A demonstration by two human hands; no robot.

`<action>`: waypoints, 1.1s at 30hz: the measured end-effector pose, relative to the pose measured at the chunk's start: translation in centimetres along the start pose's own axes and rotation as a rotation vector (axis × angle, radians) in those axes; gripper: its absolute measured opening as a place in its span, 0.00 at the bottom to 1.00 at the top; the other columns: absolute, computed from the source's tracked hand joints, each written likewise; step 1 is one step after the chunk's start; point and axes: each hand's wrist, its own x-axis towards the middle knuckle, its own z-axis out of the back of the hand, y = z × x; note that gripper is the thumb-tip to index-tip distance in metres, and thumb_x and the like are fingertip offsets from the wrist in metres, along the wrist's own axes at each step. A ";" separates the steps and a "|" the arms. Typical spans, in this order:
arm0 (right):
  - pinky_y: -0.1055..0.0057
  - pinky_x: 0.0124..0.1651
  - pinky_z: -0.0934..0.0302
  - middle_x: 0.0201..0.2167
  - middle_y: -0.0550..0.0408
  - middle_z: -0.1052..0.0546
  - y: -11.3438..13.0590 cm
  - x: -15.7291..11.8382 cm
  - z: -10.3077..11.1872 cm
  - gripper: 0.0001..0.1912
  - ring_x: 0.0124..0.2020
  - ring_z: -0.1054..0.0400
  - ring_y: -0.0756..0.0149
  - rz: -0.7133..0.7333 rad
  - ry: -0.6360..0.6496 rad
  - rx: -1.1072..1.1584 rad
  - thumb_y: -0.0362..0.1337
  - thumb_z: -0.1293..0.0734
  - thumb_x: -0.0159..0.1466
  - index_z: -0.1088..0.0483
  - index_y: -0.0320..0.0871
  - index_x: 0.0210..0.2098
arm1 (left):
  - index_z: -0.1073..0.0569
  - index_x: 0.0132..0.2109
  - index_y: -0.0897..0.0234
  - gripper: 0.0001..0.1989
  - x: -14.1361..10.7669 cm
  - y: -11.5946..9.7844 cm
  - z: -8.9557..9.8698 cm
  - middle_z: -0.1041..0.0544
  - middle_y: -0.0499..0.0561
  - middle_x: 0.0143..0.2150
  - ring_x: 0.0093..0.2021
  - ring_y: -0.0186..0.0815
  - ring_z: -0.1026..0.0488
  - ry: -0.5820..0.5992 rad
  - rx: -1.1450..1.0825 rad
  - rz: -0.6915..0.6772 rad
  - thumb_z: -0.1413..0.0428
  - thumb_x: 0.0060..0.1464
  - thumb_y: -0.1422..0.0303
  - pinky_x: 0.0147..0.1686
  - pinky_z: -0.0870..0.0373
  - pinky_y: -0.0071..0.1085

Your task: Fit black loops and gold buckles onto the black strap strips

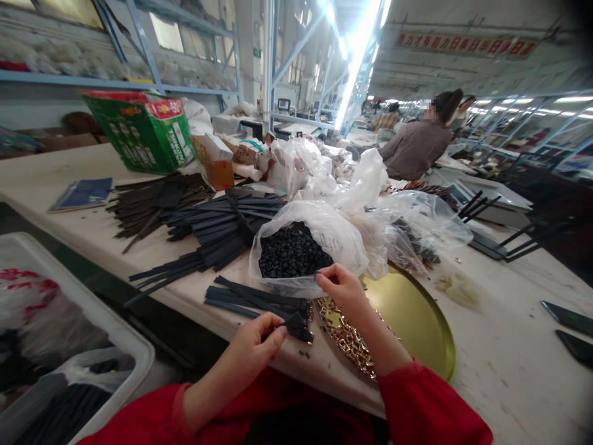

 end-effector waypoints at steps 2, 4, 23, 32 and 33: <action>0.74 0.28 0.40 0.22 0.60 0.31 1.2 -3.4 0.1 0.11 0.24 0.36 0.71 -0.104 0.038 0.431 0.44 0.36 0.58 0.36 0.42 0.28 | 0.33 0.33 0.65 0.14 -0.5 -0.8 -0.4 0.37 0.41 0.19 0.19 0.29 0.41 -0.020 -0.003 -0.024 0.53 0.54 0.58 0.21 0.44 0.24; 0.75 0.29 0.39 0.24 0.61 0.30 2.1 -6.4 -0.2 0.13 0.24 0.35 0.73 -0.280 0.083 0.909 0.43 0.31 0.53 0.33 0.43 0.34 | 0.32 0.34 0.65 0.14 -1.0 -1.4 -0.9 0.38 0.41 0.19 0.19 0.28 0.42 -0.017 -0.003 -0.055 0.52 0.55 0.58 0.21 0.44 0.24; 0.76 0.25 0.45 0.15 0.64 0.32 1.5 -12.5 -2.6 0.18 0.18 0.40 0.75 -0.447 0.074 1.152 0.44 0.26 0.46 0.38 0.42 0.22 | 0.28 0.33 0.65 0.09 -3.4 -1.4 -2.7 0.27 0.46 0.29 0.29 0.33 0.33 0.015 0.323 -0.156 0.52 0.55 0.68 0.30 0.39 0.25; 0.73 0.32 0.44 0.21 0.61 0.32 1.1 -13.4 -3.7 0.15 0.25 0.40 0.71 -0.424 0.056 1.012 0.48 0.32 0.54 0.35 0.42 0.27 | 0.28 0.36 0.62 0.10 -3.2 -0.3 -2.7 0.25 0.46 0.31 0.32 0.34 0.30 -0.007 0.376 -0.146 0.53 0.56 0.69 0.33 0.39 0.25; 0.73 0.32 0.44 0.21 0.60 0.32 1.1 -13.4 -3.9 0.16 0.25 0.40 0.71 -0.421 0.049 0.980 0.48 0.33 0.55 0.36 0.42 0.27 | 0.28 0.35 0.62 0.10 -3.2 -0.3 -2.7 0.26 0.46 0.30 0.31 0.34 0.31 -0.010 0.406 -0.134 0.54 0.56 0.69 0.32 0.39 0.25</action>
